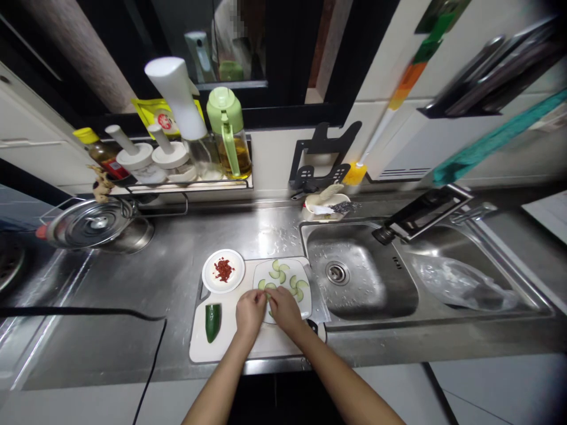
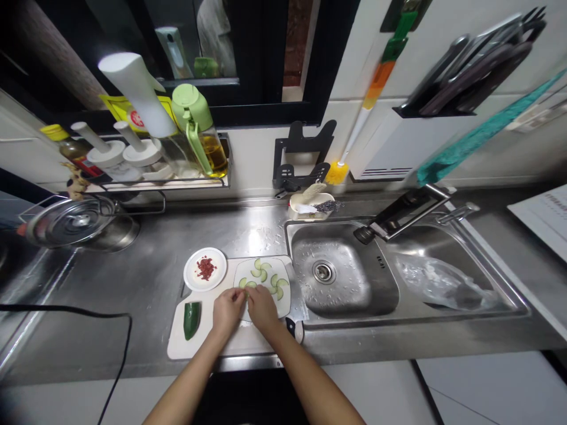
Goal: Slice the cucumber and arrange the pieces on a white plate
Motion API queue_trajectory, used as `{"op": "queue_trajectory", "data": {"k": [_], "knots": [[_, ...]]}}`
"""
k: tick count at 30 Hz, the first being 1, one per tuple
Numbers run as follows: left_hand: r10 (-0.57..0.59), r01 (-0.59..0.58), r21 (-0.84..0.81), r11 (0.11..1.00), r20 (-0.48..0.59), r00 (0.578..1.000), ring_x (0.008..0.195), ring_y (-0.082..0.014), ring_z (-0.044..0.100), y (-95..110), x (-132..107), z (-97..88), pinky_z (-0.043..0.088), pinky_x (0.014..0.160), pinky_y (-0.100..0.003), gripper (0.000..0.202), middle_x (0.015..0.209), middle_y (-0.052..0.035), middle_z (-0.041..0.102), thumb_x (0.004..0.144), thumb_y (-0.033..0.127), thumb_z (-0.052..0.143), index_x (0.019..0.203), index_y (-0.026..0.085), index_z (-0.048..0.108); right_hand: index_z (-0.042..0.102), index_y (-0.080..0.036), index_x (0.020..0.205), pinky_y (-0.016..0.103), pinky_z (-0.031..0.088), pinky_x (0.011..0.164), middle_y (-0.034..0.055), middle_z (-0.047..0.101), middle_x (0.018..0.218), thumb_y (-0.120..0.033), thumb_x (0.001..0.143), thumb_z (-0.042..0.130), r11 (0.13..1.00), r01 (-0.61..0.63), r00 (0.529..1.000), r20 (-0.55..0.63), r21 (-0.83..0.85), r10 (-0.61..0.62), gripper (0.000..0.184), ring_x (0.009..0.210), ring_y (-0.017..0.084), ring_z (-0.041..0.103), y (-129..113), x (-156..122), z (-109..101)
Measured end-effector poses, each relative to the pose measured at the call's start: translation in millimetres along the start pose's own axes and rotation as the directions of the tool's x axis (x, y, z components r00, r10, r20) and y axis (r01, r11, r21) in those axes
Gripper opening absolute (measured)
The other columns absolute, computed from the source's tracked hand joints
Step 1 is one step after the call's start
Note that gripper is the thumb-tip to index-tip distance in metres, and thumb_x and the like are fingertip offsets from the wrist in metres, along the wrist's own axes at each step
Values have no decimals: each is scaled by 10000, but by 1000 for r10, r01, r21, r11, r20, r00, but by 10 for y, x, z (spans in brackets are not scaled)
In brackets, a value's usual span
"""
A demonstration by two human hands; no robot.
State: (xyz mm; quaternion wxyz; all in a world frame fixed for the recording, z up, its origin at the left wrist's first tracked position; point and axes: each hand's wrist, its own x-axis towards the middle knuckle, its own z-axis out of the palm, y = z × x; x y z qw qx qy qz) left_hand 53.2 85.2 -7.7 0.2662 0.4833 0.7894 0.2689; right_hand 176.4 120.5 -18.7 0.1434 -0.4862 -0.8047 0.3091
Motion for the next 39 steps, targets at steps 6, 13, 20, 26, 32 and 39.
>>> {"op": "queue_trajectory", "data": {"k": [6,13,20,26,32,39], "knots": [[2,-2,-4,1000,12,1000,706,-158,593,5,-1,-16,403,706,-260,204,737,-38,684,794,269,505,709,190,672,621,-177,1081,296,397,804,66,607,889,-95,813,434,1000,4,1000,-9,25,-4,337,863,188,518,-7,-1,-36],[4,-4,3,1000,1,1000,703,-156,591,-30,5,5,398,704,-254,198,728,-37,684,787,260,503,694,187,662,625,-161,1076,301,403,826,80,612,909,-94,810,431,999,-12,1000,-2,33,12,335,888,192,523,-14,4,-65],[-4,4,12,1000,7,1000,686,-152,589,-27,7,-4,397,685,-247,214,710,-37,678,786,253,494,670,185,661,625,-167,1067,309,409,808,74,605,887,-101,812,426,1000,-20,1000,-8,22,21,330,869,193,525,-5,-7,-56],[-19,19,-4,1000,15,1000,698,-146,590,-23,-6,-34,398,702,-245,197,720,-34,681,783,253,511,707,188,681,633,-153,986,305,404,809,72,596,855,-105,822,423,999,-24,999,-27,26,25,271,869,194,523,5,-18,-58],[-65,65,21,998,13,998,669,-143,575,-19,3,-26,372,676,-242,200,710,-27,681,780,280,524,672,193,668,628,-163,930,288,399,799,58,592,840,-110,829,422,999,-27,999,-25,33,28,236,852,181,522,8,-26,-52],[-114,114,39,993,1,993,645,-137,565,4,31,-16,356,642,-232,214,691,-26,672,778,264,504,639,195,651,626,-170,918,291,397,783,53,595,834,-107,820,424,999,-32,999,-26,39,33,234,846,181,520,13,-29,-44]]}}
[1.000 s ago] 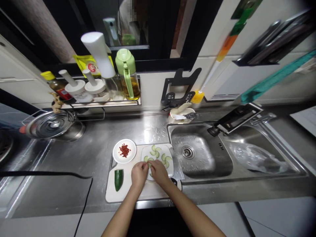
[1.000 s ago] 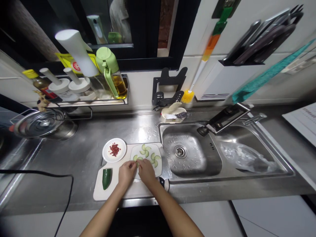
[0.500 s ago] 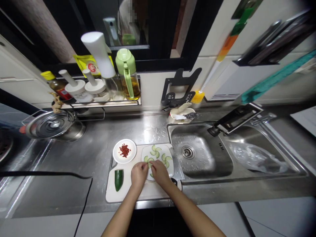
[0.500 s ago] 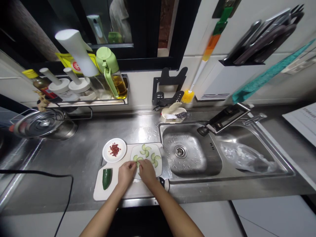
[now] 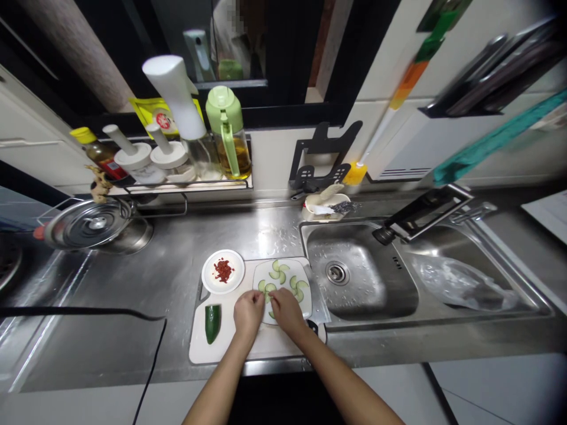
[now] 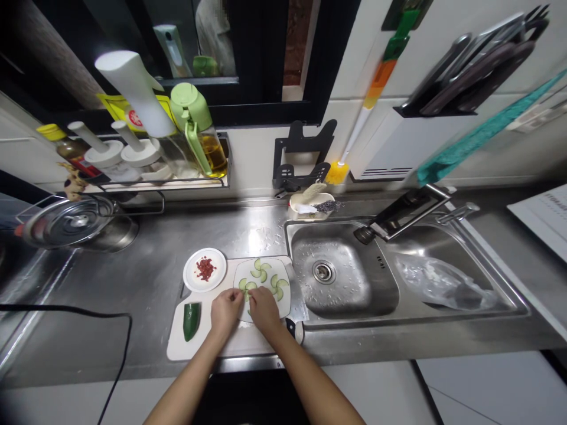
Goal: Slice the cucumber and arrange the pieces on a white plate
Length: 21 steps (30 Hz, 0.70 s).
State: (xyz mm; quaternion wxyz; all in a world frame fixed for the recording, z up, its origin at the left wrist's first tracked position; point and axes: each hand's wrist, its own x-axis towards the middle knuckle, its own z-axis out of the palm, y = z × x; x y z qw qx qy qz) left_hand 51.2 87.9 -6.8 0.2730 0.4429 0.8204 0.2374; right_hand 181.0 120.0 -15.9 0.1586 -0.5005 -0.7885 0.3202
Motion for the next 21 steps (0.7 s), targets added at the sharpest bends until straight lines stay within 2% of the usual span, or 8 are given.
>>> {"op": "queue_trajectory", "data": {"k": [6,12,17,21], "knots": [[38,-39,-43,998,-13,999,630,-131,557,-34,-5,-16,375,651,-230,203,659,-14,652,763,265,511,626,192,643,634,-174,913,293,404,779,55,602,825,-114,823,429,1000,-2,1000,-9,20,2,232,851,183,534,16,-1,-16],[70,-73,-243,967,-19,997,658,-137,575,84,153,-77,415,666,-238,226,707,-24,678,745,349,543,700,181,686,654,-176,927,313,415,797,69,641,854,-149,821,452,996,-41,997,-64,83,47,230,857,191,562,73,81,-113],[-41,93,-448,889,124,991,595,-122,566,299,398,4,419,586,-219,276,662,-20,677,686,400,600,734,150,706,668,-184,935,292,447,697,55,670,850,-242,816,479,974,-141,975,-145,176,167,231,734,169,580,163,295,-200],[-111,218,-493,842,239,965,604,-121,587,363,542,133,444,596,-218,273,685,-29,694,661,388,623,741,144,715,678,-186,900,280,451,654,45,689,848,-283,796,497,954,-191,958,-169,229,232,230,705,165,590,239,477,-256]]}}
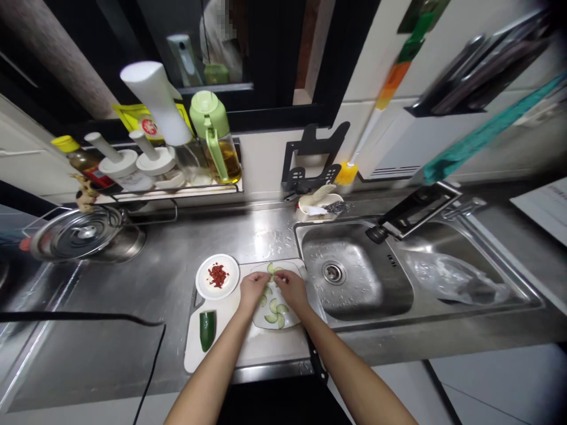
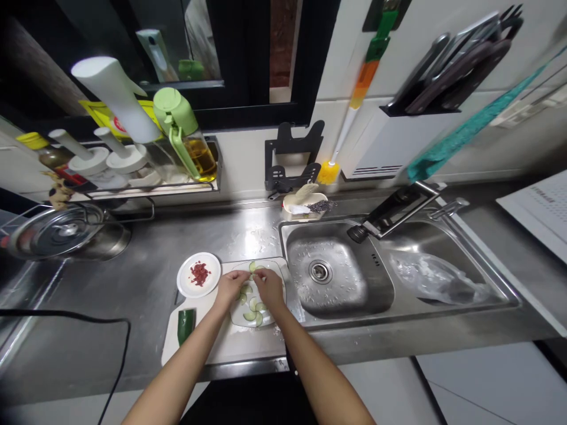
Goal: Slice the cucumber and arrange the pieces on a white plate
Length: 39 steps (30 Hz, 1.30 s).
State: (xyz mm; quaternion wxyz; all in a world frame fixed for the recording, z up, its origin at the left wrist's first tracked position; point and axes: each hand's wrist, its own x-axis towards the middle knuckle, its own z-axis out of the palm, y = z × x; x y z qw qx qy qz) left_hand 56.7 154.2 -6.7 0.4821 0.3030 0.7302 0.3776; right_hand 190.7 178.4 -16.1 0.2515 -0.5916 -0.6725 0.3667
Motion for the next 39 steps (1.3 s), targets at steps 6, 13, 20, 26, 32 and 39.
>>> {"op": "queue_trajectory", "data": {"k": [6,13,20,26,32,39], "knots": [[-78,78,4,997,27,997,518,-101,557,-47,120,106,429,523,-204,246,592,-6,656,648,364,630,726,145,712,687,-201,782,269,436,666,20,698,780,-242,763,538,1000,10,1000,29,-1,-10,155,709,160,603,12,145,-70],[-114,113,18,993,50,992,450,-89,518,-92,149,142,406,470,-197,227,516,16,612,657,348,621,724,148,703,670,-194,713,282,390,757,8,686,739,-185,779,538,992,94,990,114,-85,-84,148,731,152,587,17,220,-118],[-33,30,75,997,52,998,625,-111,606,-72,180,83,438,608,-204,238,706,3,700,652,359,628,786,186,722,664,-189,738,293,342,817,12,665,766,-138,793,537,952,241,950,248,-189,-191,148,776,151,541,45,354,-211],[91,-102,263,959,55,994,639,-125,599,27,106,105,414,619,-213,201,653,4,683,689,325,593,749,182,722,665,-196,740,291,329,813,20,647,773,-120,805,531,910,335,911,333,-247,-245,167,807,161,505,65,439,-234],[86,-94,358,929,39,996,654,-117,591,100,90,122,392,637,-199,191,654,1,680,710,310,574,698,170,704,658,-195,767,287,329,784,23,644,801,-127,819,521,887,369,897,357,-278,-261,162,819,168,485,93,465,-206],[78,-76,406,911,13,997,619,-106,569,104,100,153,370,618,-197,187,613,8,656,716,303,566,661,170,685,653,-195,823,298,331,811,29,645,856,-133,827,517,878,377,900,343,-296,-270,149,859,174,495,122,470,-197]]}}
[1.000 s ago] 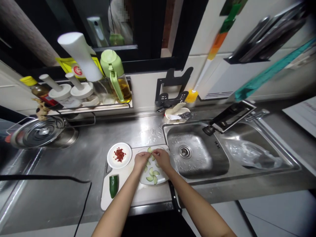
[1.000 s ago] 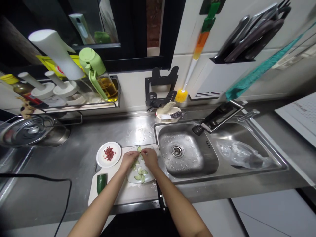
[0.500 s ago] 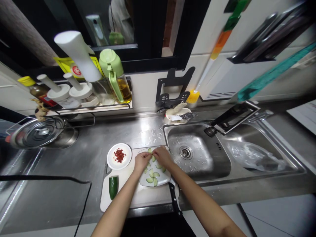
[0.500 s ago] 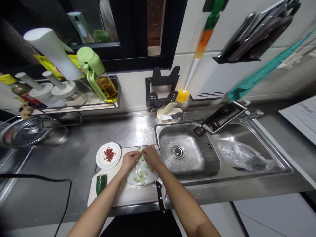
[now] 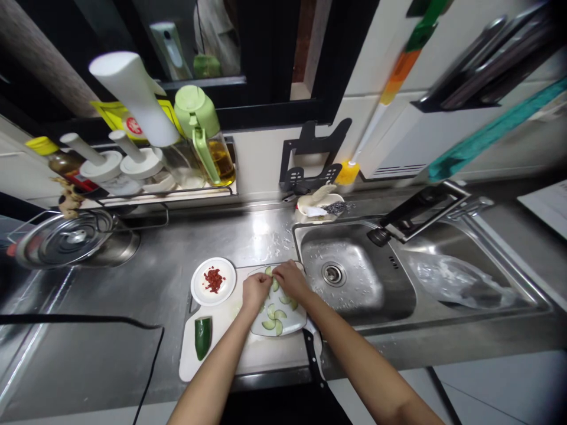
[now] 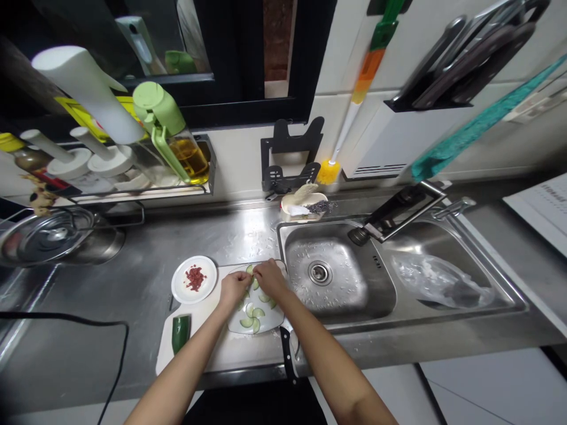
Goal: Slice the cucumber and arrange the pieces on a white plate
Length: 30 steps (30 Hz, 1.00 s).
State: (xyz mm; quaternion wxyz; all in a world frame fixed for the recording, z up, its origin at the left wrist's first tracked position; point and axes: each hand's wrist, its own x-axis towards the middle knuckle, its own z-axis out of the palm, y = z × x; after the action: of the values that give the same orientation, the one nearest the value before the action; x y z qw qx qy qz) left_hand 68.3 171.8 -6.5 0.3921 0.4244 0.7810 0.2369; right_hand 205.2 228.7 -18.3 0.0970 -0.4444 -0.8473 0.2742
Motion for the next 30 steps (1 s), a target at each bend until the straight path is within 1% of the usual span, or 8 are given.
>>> {"op": "queue_trajectory", "data": {"k": [5,15,24,30], "knots": [[7,-7,9,1000,-3,1000,638,-114,582,7,4,13,373,627,-198,190,627,1,666,721,306,563,661,172,685,654,-188,831,307,327,844,37,632,852,-142,831,517,1000,-9,1000,-22,-6,9,145,877,179,491,-8,-48,0],[30,-30,5,1000,0,1000,623,-114,573,3,-15,-6,368,606,-198,215,591,9,638,722,309,539,619,167,663,678,-201,859,296,338,806,42,631,863,-157,842,503,999,-32,999,-21,1,32,181,885,184,478,-8,-110,77],[0,0,-3,1000,10,1000,653,-118,598,32,-33,-39,384,627,-197,160,627,2,673,707,255,564,643,172,685,674,-197,855,290,333,811,37,636,861,-156,847,496,999,-46,999,-19,-4,46,183,883,177,482,-19,-117,38],[8,-8,-10,1000,9,1000,667,-122,610,39,-41,-52,394,642,-203,153,650,1,687,708,259,572,657,177,690,671,-194,848,288,326,813,33,640,847,-149,841,496,998,-57,998,-19,-1,57,181,870,170,499,-21,-123,37]]}}
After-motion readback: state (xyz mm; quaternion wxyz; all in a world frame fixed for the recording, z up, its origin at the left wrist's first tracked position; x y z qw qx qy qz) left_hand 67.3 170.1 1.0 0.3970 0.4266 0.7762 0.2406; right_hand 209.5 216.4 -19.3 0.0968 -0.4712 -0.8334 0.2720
